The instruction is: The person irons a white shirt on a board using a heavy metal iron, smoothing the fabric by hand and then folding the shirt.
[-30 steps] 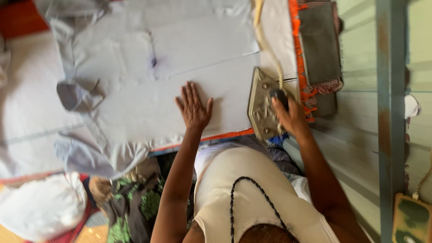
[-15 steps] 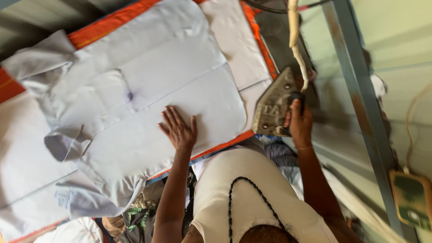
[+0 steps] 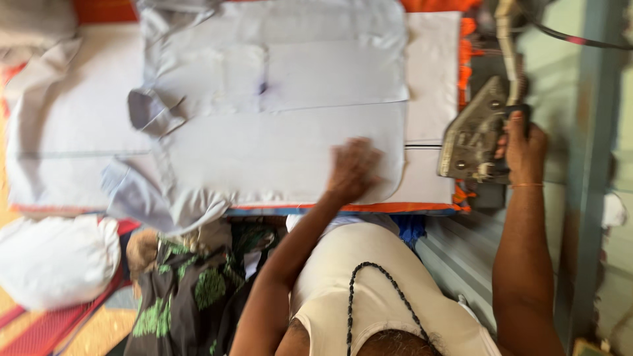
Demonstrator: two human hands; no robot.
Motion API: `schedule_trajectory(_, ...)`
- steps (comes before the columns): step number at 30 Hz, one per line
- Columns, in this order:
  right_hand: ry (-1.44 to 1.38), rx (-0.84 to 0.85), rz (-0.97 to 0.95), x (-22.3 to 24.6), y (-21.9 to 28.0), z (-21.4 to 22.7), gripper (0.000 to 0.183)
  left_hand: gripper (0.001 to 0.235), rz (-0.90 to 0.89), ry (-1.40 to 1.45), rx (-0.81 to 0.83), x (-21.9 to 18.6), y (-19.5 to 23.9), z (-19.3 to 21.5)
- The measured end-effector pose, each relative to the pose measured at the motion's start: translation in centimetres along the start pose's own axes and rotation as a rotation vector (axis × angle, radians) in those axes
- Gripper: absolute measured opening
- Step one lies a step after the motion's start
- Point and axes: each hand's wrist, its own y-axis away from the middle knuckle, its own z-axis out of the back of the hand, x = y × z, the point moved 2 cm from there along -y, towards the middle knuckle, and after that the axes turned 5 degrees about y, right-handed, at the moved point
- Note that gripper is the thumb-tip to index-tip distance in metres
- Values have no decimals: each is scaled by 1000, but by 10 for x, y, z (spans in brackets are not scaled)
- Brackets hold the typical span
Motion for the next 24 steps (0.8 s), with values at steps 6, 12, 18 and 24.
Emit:
schedule_trajectory(6,740,-192,822,43,27,-116,44,21,-44,567,-95,21,53,14)
schedule_trajectory(12,864,35,798,34,17,-264,71,9,415,526,-617,177,121,102)
schedule_trajectory(18,839,-42,842,-6,-8,-270,59,33,689,121,-819,334,161,181)
schedule_trajectory(24,692,-255,544,-16,-64,-243,39,36,275,-299,-758,424,121,225)
